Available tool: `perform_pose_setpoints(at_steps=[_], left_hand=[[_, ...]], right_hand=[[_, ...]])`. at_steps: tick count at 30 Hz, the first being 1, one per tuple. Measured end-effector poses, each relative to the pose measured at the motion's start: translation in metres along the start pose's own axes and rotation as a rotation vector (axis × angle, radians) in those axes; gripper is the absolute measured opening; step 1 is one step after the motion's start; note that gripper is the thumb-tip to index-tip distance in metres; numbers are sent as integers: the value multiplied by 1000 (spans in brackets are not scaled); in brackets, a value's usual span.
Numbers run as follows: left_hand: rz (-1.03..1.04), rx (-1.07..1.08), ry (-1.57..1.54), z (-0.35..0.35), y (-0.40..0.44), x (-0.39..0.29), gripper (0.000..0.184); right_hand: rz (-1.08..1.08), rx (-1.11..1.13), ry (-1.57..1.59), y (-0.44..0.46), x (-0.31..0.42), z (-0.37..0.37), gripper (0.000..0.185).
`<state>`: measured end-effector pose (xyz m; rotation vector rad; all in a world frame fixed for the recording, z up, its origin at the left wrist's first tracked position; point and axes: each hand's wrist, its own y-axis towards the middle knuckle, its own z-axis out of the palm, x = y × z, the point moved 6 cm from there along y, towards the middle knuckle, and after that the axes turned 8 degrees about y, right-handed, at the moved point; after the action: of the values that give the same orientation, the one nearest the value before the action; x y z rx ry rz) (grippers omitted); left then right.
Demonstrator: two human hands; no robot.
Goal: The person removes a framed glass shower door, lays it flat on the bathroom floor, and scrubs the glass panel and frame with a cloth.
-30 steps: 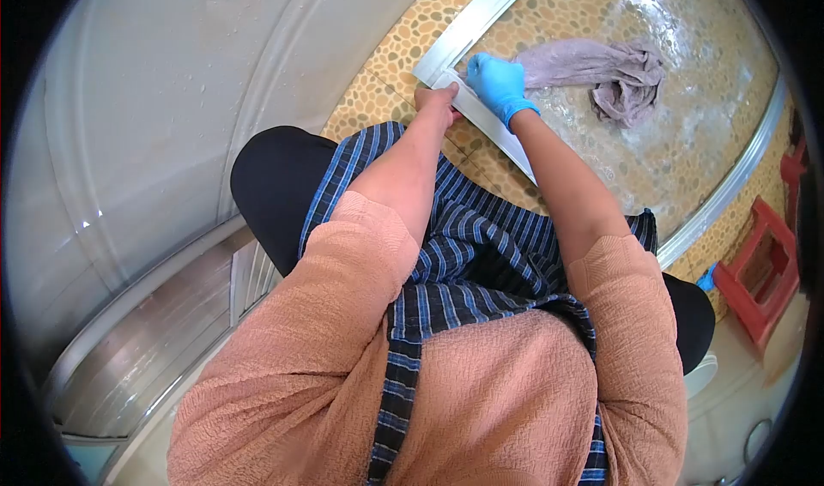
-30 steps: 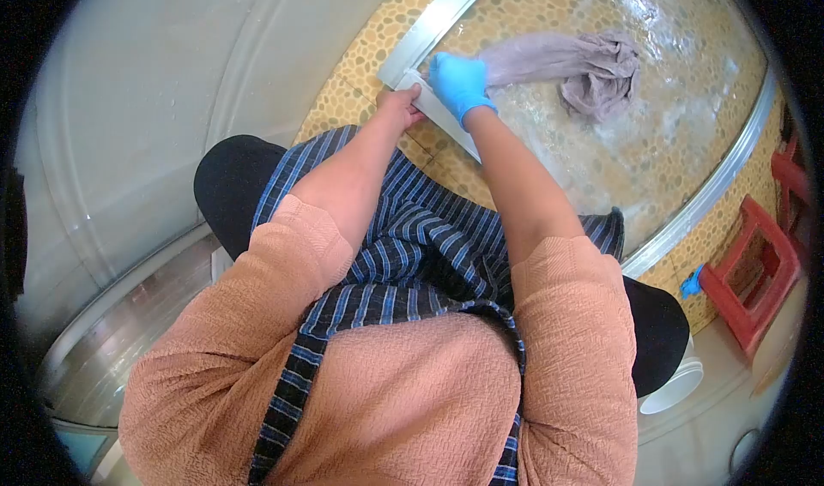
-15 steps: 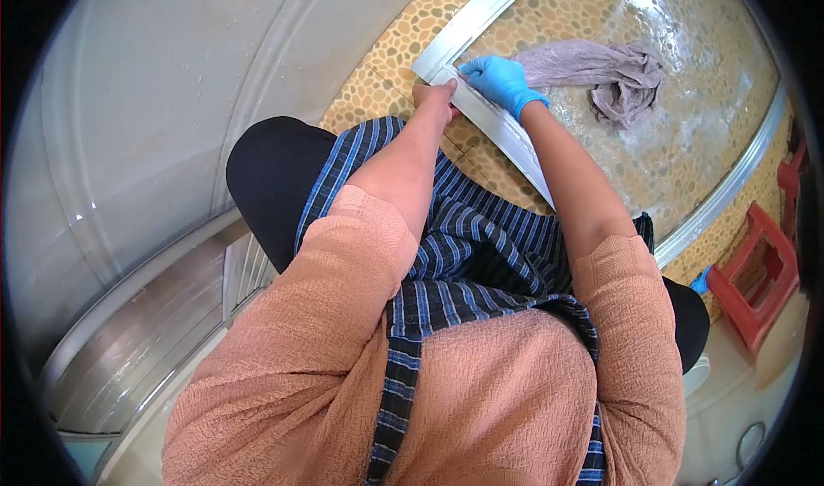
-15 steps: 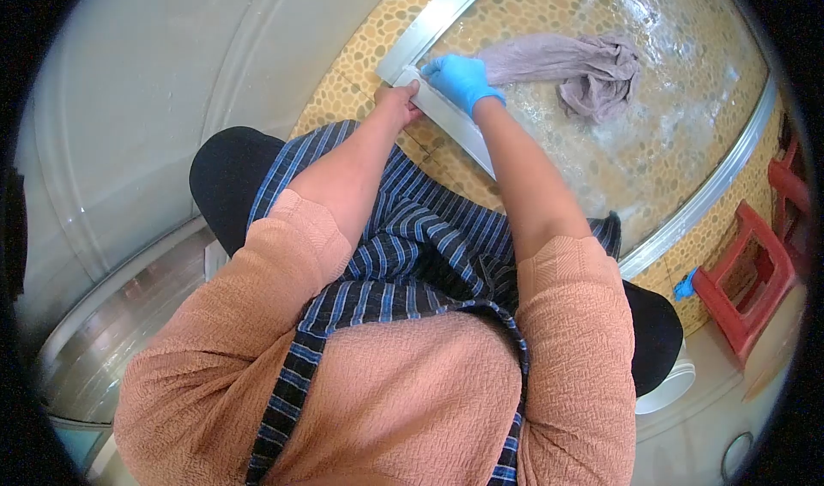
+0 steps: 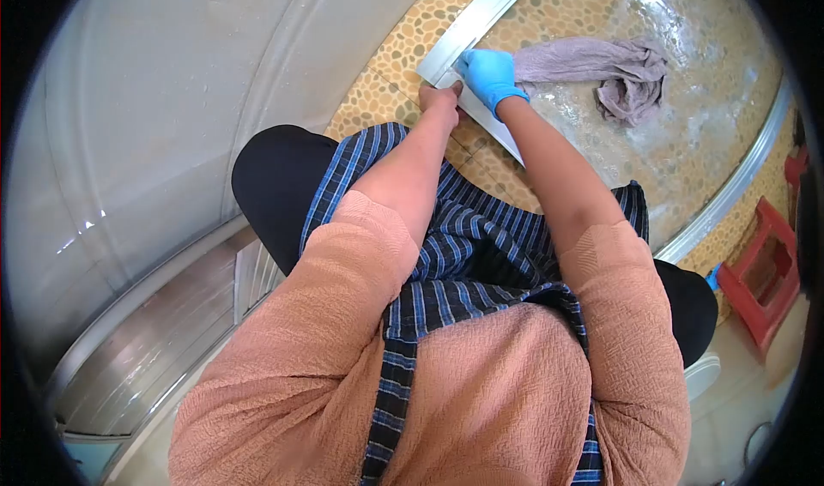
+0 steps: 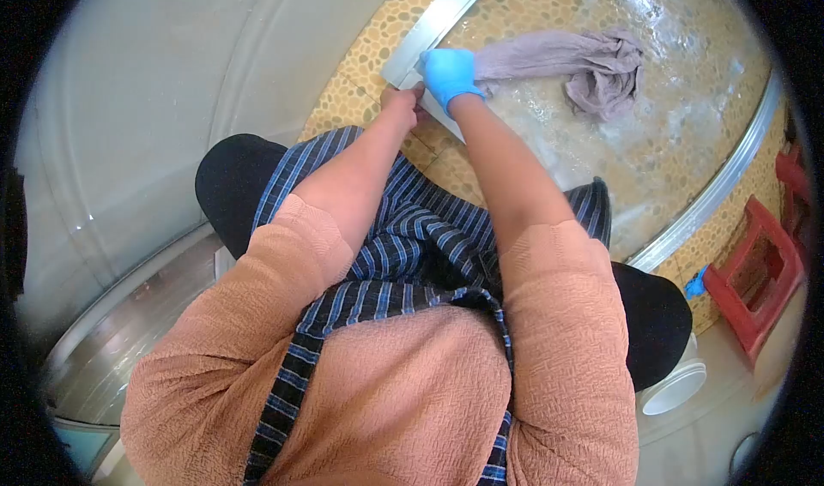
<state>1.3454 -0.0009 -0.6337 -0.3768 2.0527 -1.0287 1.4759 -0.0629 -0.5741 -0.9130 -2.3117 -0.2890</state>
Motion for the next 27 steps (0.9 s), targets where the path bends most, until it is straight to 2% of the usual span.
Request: perform_pose_setpoints(at_steps=[5,8,9,11,18,21,24,26,27], left_hand=[[-46,31,-57,2,10,8,50],[-47,70,-104,6,16,9,51],[-48,94,-118,5,14,10,51],[-53,69,-95,3,9,9,50],[3,-20,40,1,-6,-1,48],[81,15,-13,0,-13,-10,49],[74,30,4,1,-6,-6,48],[39,2,22,2,2,1,48],[14,-24,47,2,3,0,49]], right_hand=[[-213,257,-22,-24,-15,-12,15],[-271,313,-103,-31,-24,-11,14],[-272,318,-99,-33,-26,-8,14],[-396,172,-79,-36,-20,-11,9],[-359,-37,-135,-9,18,-3,7],[-315,-129,-142,-3,25,-8,8],[-214,-98,-103,-2,18,-3,8],[-257,113,-134,6,7,2,10],[-265,116,-137,6,2,-3,10]])
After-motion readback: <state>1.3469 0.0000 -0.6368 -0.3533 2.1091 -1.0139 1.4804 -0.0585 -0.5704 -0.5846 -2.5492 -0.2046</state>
